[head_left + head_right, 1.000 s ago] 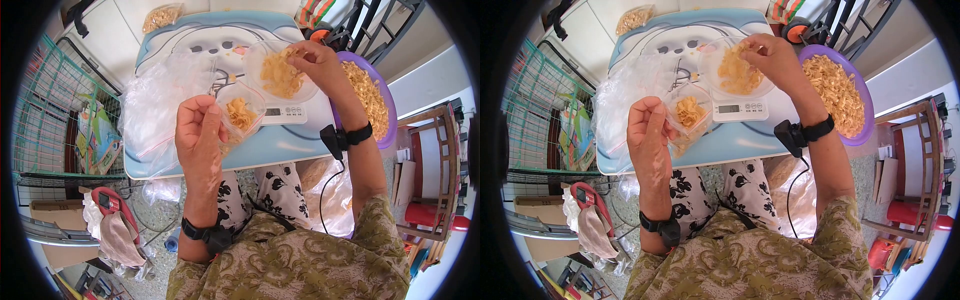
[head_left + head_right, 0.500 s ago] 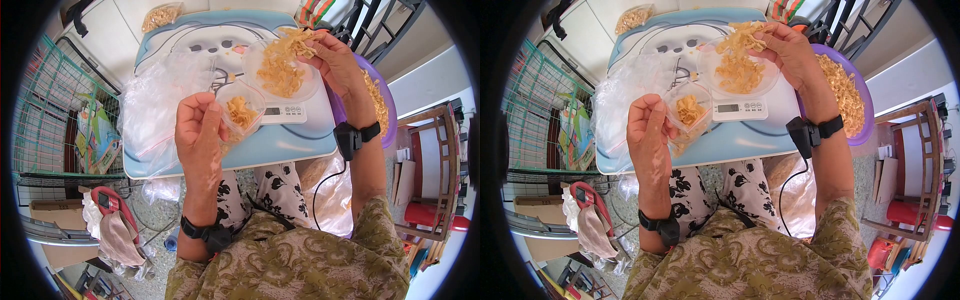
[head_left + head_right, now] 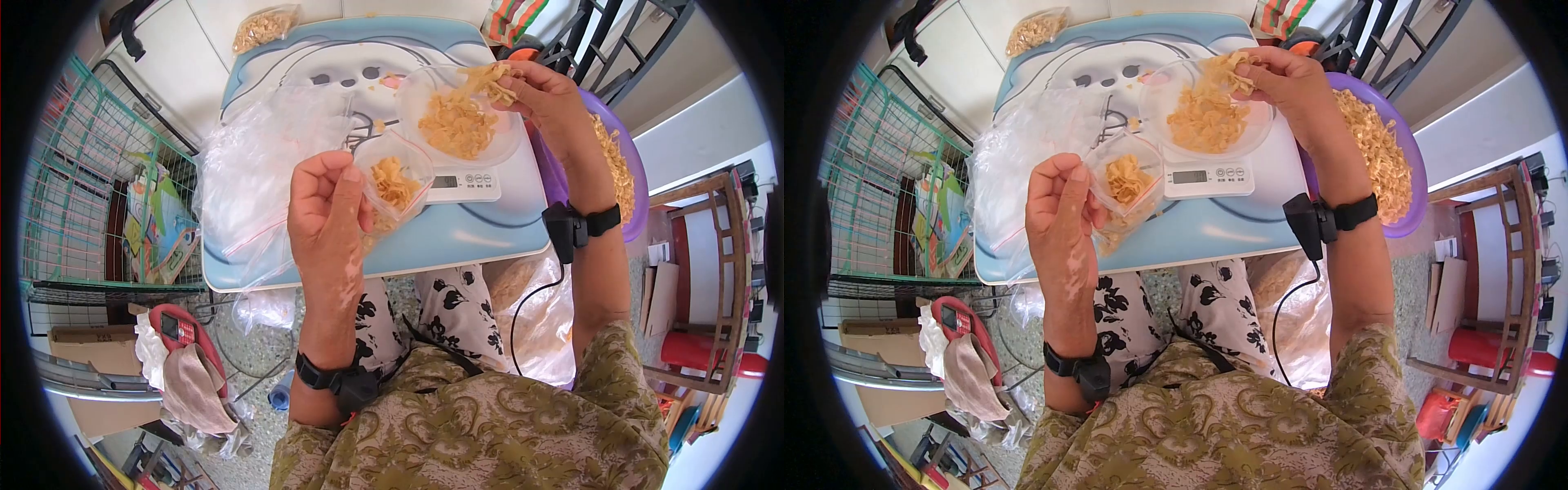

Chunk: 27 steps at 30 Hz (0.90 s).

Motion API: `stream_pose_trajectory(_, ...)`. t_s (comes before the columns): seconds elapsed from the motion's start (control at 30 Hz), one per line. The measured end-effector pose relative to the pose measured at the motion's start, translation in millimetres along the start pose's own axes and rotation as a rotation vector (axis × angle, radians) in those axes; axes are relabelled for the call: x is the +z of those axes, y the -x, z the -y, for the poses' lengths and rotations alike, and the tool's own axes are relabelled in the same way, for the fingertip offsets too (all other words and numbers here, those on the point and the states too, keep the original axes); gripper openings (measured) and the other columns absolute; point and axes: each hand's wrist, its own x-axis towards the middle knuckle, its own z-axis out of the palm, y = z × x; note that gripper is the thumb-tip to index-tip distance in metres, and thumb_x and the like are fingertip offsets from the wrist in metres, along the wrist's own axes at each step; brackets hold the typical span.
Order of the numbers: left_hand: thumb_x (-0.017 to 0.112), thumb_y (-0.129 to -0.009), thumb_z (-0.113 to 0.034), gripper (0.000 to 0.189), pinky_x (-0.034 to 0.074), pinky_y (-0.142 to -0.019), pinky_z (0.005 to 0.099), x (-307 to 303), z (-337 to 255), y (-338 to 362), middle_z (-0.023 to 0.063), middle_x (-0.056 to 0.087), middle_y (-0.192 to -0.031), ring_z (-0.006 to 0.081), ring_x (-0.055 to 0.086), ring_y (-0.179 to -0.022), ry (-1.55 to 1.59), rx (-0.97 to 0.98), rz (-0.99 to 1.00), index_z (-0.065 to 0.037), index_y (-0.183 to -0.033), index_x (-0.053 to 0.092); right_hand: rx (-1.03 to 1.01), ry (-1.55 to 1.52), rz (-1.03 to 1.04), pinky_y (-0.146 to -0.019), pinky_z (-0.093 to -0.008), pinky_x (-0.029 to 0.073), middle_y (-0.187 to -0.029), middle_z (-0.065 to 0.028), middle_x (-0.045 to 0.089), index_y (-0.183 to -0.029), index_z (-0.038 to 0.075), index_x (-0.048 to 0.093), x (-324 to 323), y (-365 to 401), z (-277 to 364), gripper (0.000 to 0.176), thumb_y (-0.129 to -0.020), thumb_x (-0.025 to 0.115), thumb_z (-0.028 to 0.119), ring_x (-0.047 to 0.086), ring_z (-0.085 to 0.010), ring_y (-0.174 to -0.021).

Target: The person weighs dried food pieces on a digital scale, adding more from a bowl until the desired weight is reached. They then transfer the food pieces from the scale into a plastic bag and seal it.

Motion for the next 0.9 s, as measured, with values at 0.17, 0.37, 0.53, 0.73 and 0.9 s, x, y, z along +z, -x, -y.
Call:
stream_pose_trajectory(0.17,0.062,-0.095,-0.01,0.017,0.041,-0.055,0.0188,-0.1,0.1,0.3,-0.0013,0.057,-0.087,0.0035,0.05,-0.068,-0.004,-0.003,-0.003,-0.005,-0.11,0.056,0.053,-0.217,0.035,-0.082,-0.0298,0.061,-0.108,-0.0098,0.067,-0.115,-0.005,0.063,-4.7,1.9,7.2,0.026,-0.092,0.064,0.006,0.067,-0.0176,-0.095)
stream_pose_trajectory(0.37,0.061,-0.096,-0.011,0.017,0.041,-0.055,0.0189,-0.5,0.4,0.4,-0.001,0.058,-0.088,0.0036,0.051,-0.068,-0.001,-0.006,-0.007,-0.005,-0.111,0.056,0.071,-0.337,0.189,-0.084,-0.0285,0.059,-0.108,-0.0094,0.067,-0.115,-0.004,0.063,22.5,21.6,26.9,0.025,-0.092,0.064,0.007,0.067,-0.0167,-0.096)
stream_pose_trajectory(0.53,0.061,-0.096,-0.012,0.017,0.041,-0.055,0.0188,-1.2,1.0,0.7,-0.001,0.058,-0.088,0.0037,0.051,-0.068,0.008,-0.006,-0.007,-0.005,-0.111,0.056,-0.051,0.031,0.357,-0.074,-0.0234,0.055,-0.098,-0.0045,0.069,-0.11,0.0,0.068,63.7,43.5,42.4,0.021,-0.091,0.067,0.009,0.066,-0.0117,-0.089)
stream_pose_trajectory(0.73,0.062,-0.096,-0.013,0.018,0.042,-0.055,0.0192,0.6,-1.5,2.0,-0.0009,0.057,-0.087,0.004,0.051,-0.068,-0.009,-0.006,-0.012,-0.005,-0.11,0.056,-0.629,0.602,0.387,-0.069,-0.0382,0.051,-0.084,-0.0158,0.064,-0.093,0.003,0.069,100.0,52.7,24.7,0.013,-0.083,0.063,0.009,0.064,-0.0338,-0.078)
stream_pose_trajectory(0.9,0.062,-0.096,-0.013,0.018,0.042,-0.055,0.0196,1.0,-4.7,4.4,0.0002,0.057,-0.086,0.0047,0.051,-0.068,-0.034,0.014,-0.009,-0.005,-0.11,0.055,-0.457,0.865,0.505,-0.074,-0.0379,0.051,-0.091,-0.0145,0.064,-0.101,0.002,0.068,110.5,59.1,28.9,0.019,-0.082,0.063,0.003,0.063,-0.0332,-0.084)
